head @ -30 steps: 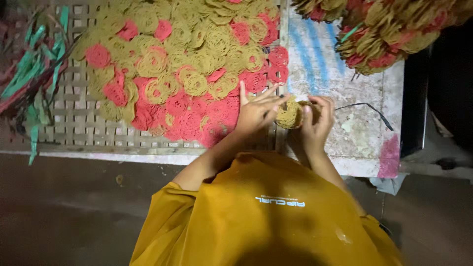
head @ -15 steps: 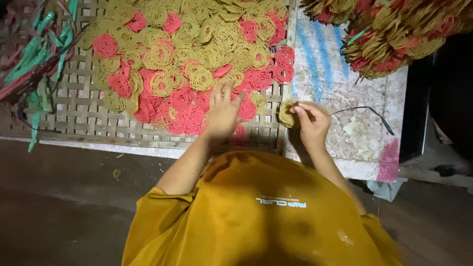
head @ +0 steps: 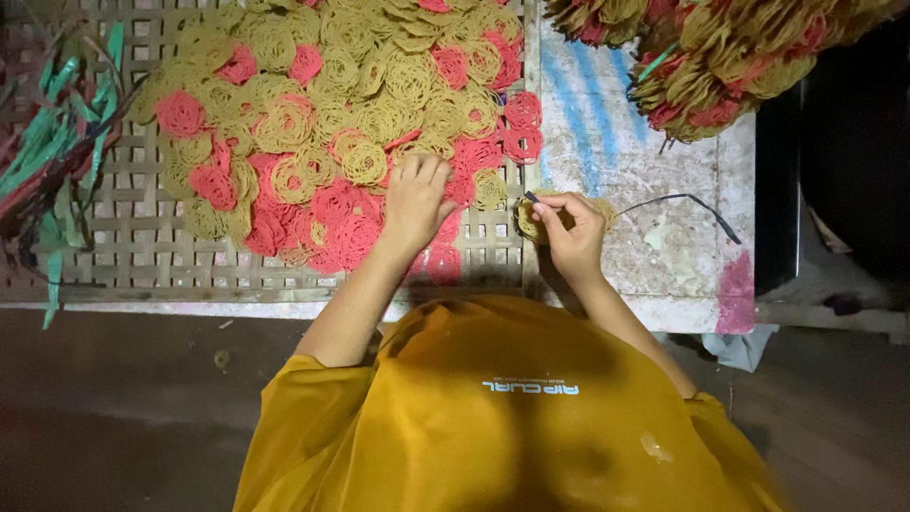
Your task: The person picks up small coiled decorative items in yellow and pink from a plastic crate and threads them onto a dark wire held in the other hand. The person alternates between colors and continues adding coils to the wire throughout the clip.
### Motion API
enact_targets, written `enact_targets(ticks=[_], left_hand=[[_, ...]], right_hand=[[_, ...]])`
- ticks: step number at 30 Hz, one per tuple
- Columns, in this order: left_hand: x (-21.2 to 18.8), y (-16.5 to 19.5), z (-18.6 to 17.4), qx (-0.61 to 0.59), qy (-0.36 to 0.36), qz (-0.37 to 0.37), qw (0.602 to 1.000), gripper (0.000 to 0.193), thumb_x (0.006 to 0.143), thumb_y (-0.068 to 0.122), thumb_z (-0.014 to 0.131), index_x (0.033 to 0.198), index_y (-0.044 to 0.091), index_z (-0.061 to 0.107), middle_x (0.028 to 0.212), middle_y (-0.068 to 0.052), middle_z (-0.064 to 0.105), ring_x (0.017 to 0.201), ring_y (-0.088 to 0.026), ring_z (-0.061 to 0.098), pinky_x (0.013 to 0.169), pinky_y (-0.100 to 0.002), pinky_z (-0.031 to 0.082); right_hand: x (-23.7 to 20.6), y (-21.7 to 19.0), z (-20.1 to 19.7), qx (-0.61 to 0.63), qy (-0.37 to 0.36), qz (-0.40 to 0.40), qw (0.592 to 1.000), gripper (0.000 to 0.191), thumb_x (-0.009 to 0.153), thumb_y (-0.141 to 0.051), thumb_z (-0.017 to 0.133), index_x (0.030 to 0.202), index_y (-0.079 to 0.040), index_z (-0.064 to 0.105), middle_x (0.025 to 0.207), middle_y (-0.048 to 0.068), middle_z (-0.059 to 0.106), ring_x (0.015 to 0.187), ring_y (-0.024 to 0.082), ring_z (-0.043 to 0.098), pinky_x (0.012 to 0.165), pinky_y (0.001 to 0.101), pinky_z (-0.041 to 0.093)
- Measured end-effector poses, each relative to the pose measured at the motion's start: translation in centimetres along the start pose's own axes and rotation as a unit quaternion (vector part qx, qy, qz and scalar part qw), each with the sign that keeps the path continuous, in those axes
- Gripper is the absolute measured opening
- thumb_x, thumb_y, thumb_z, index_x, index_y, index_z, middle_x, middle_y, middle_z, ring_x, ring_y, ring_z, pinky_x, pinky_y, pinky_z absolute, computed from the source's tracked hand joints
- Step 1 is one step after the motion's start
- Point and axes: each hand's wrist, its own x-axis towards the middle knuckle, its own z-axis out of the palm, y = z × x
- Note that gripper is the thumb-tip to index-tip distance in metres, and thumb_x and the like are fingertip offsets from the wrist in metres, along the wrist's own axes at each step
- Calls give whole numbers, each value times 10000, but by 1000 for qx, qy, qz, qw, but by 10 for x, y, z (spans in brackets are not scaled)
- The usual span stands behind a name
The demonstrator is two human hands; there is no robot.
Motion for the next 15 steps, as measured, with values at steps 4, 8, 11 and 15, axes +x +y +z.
enact_targets(ticks=[4, 8, 11, 15], left_hand=[[1, -4, -2, 40, 18, 42, 998, 547, 713, 295, 868, 1191, 163, 637, 1209, -80, 584, 1192, -308, 499, 994, -480, 405], [0, -9, -3, 5, 63, 85, 994, 489, 748, 211, 824, 1185, 114, 627, 1200, -95, 594, 1194, -305, 529, 993, -472, 402], [-1, -11, 0, -25, 118, 94, 988, 465, 786, 121, 770, 1221, 85, 611, 1154, -92, 602, 1144, -284, 573, 992, -467, 431], [3, -12, 5, -88, 137, 40, 986, 424, 791, 94, 742, 1192, 84, 604, 1049, -119, 589, 1010, -298, 581, 882, -451, 495]], right_hand=[[0, -3, -1, -11, -2, -7, 1000, 58, 972, 1, 702, 991, 45, 734, 879, 79, 705, 789, 115, 668, 726, 259, 519], [-2, -3, -1, 17, 3, -12, 1000, 63, 986, 1, 687, 1009, 49, 722, 899, 77, 694, 812, 112, 664, 756, 257, 517], [-4, -2, -2, 37, 3, -4, 999, 71, 987, 5, 673, 1020, 50, 718, 920, 77, 696, 821, 107, 657, 760, 252, 514], [-5, -2, -2, 24, 2, 10, 1000, 58, 992, 8, 675, 1004, 49, 716, 888, 73, 696, 805, 104, 650, 742, 250, 504]])
